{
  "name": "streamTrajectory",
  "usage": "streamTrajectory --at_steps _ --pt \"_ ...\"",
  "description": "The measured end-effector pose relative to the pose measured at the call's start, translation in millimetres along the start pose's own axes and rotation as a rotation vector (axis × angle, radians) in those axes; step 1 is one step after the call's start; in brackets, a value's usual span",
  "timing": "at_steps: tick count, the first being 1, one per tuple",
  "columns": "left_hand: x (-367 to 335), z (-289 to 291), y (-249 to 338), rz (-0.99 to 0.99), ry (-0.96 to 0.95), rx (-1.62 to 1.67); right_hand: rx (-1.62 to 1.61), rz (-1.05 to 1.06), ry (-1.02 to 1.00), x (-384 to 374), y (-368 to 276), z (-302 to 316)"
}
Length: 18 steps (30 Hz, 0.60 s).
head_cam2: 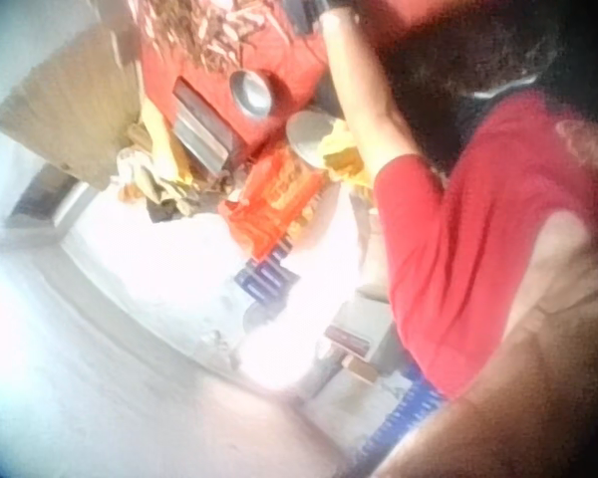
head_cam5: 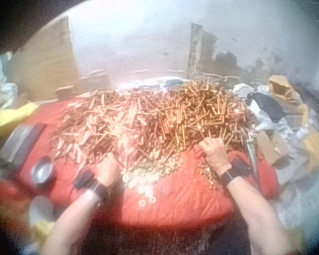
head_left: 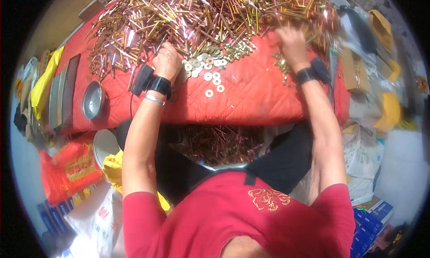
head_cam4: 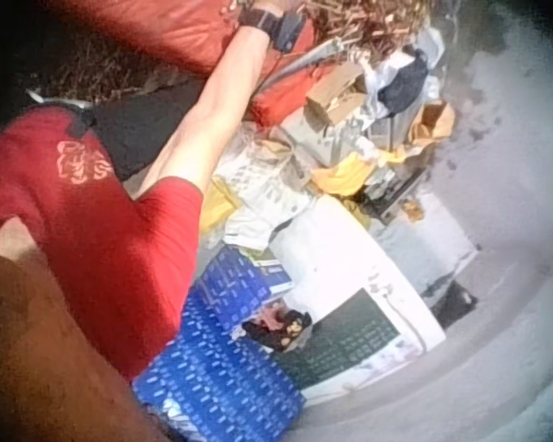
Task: The recorder is sitting on a padded surface and manually assembling small metal tubes and washers from a large pile.
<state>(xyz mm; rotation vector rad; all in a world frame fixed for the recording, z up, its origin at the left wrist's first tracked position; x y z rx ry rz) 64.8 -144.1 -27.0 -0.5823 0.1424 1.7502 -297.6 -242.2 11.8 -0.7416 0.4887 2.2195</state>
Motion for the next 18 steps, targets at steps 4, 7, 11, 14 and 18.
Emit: streamTrajectory --at_steps 4,7,11,14,18 --pt "6.7 -7.2 -19.8 -0.033 0.0 0.263 -0.295 -0.042 -0.007 -6.4 -38.0 30.9" --pt "15.7 3.0 -5.2 -0.028 -0.017 0.319 -0.524 -0.097 -0.137 9.7 -95.6 48.4" --pt "10.1 5.2 -11.6 0.139 -0.206 0.549 -0.8 -0.349 -0.439 38.4 -142.1 44.2" --pt "14.3 10.4 -20.6 0.278 -0.171 0.73 -0.785 -0.102 -0.312 38.4 -167.7 48.3" --pt "21.8 10.9 -25.6 0.471 -0.16 0.931 -0.67 -0.057 -0.354 32.4 -183.2 48.8"
Point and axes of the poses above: each hand's wrist, its own x-axis away from the middle knuckle, its own z-axis out of the back of the hand, y = z × x, the point moved 3 cm from there along -x, towards the middle knuckle, and after that the axes turned 2 degrees about z, right-handed, at the moved point
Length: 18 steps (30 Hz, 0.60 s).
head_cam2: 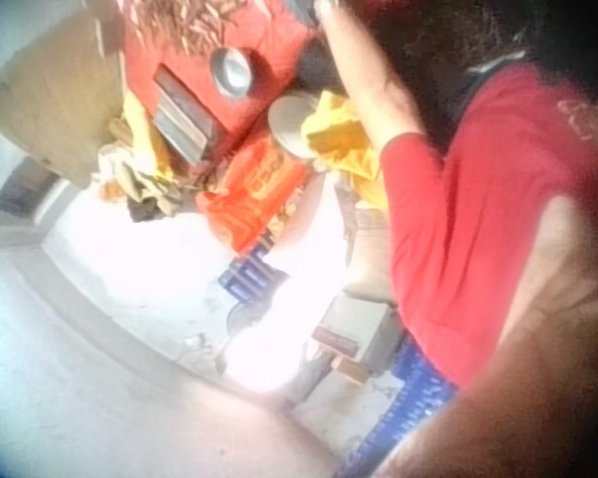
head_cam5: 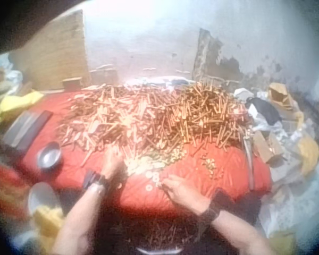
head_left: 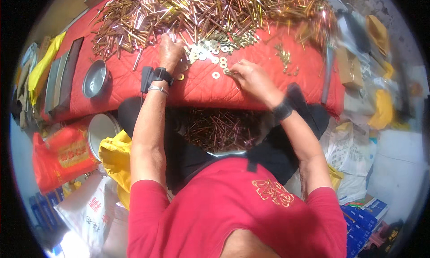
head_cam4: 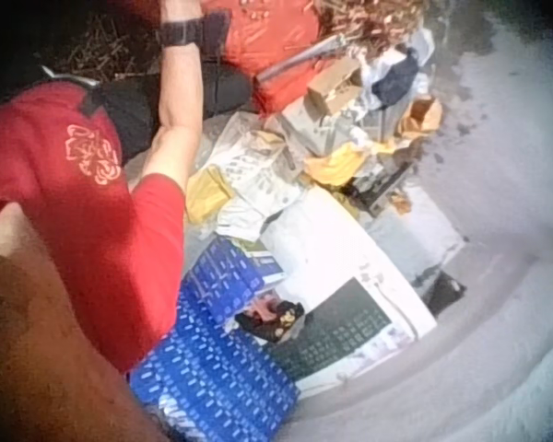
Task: The recorder is sitting on a padded surface and manually assembling small metal tubes and washers from a large pile.
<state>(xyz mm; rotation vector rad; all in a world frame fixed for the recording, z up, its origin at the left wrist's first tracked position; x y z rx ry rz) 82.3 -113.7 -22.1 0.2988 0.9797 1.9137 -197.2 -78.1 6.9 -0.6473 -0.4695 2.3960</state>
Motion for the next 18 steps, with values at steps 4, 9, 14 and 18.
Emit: streamTrajectory --at_steps 4,9,14,18 --pt "-5.3 4.3 -27.4 0.153 -0.066 0.418 0.209 -0.007 -0.062 -5.6 -7.5 -6.2" --pt "6.0 7.5 -27.8 0.542 -0.218 1.36 0.414 -0.021 -0.267 -22.3 -13.5 -2.4" --pt "33.4 11.5 8.6 0.732 -0.379 1.822 0.617 -0.122 -0.697 -67.3 -22.9 -7.2" --pt "53.9 9.3 15.0 0.689 -0.558 1.826 0.607 0.004 -0.585 -69.9 -26.9 -16.2"
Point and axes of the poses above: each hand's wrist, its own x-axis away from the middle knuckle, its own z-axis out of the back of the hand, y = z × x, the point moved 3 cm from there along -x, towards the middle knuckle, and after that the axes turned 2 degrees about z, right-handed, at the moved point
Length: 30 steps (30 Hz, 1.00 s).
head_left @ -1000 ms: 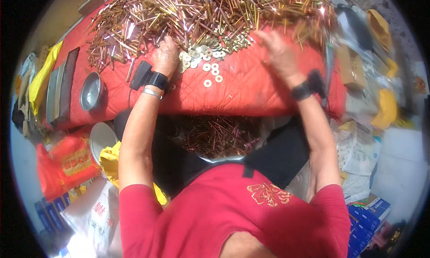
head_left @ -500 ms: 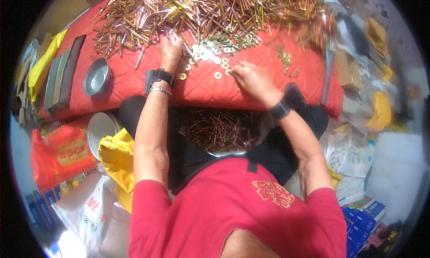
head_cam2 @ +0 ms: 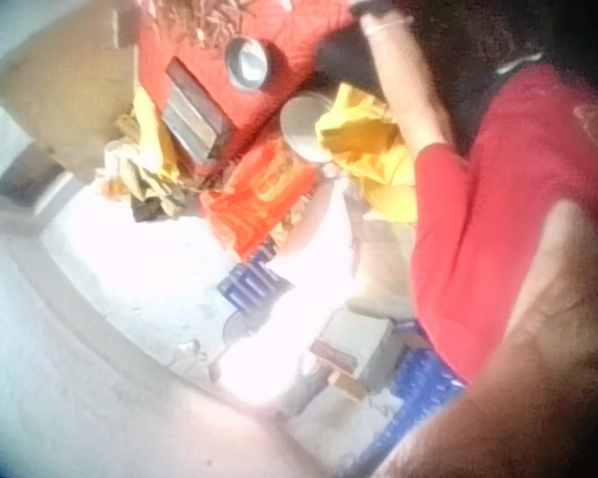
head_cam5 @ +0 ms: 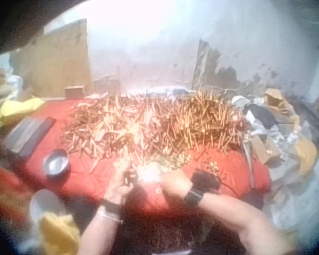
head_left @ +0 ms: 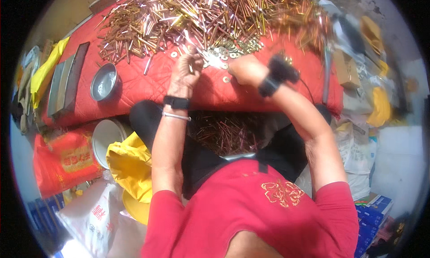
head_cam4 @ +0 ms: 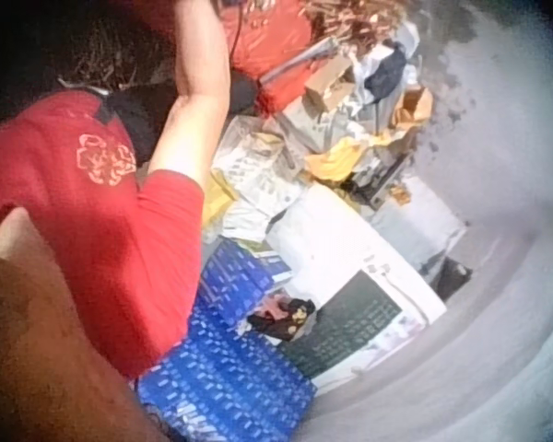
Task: The recorder is sitting on a padded surface and manually assembling small metal tubes and washers from a large pile.
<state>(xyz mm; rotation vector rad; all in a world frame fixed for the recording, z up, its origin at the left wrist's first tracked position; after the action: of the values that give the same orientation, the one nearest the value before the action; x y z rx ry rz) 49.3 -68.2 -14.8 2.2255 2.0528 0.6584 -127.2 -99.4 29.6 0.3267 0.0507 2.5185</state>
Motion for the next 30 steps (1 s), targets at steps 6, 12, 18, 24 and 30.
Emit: streamTrajectory --at_steps 6,12,18,24,30 --pt "12.1 -12.6 -22.0 -0.046 -0.089 -0.166 -0.302 -0.063 0.354 65.8 -1.8 -26.2" --pt "21.5 -7.6 -42.3 -0.126 -0.142 -0.228 -1.265 -0.439 0.633 87.6 -5.0 -46.6" --pt "35.7 -10.4 -48.5 0.069 -0.157 -0.333 -1.338 -0.262 0.812 78.3 -6.3 10.2" --pt "50.3 -23.5 -53.8 0.215 -0.251 -0.553 -1.234 -0.126 0.676 80.3 0.5 14.7" --pt "58.2 -28.0 -52.6 0.359 -0.349 -0.839 -1.225 0.144 0.363 95.6 10.1 20.2"
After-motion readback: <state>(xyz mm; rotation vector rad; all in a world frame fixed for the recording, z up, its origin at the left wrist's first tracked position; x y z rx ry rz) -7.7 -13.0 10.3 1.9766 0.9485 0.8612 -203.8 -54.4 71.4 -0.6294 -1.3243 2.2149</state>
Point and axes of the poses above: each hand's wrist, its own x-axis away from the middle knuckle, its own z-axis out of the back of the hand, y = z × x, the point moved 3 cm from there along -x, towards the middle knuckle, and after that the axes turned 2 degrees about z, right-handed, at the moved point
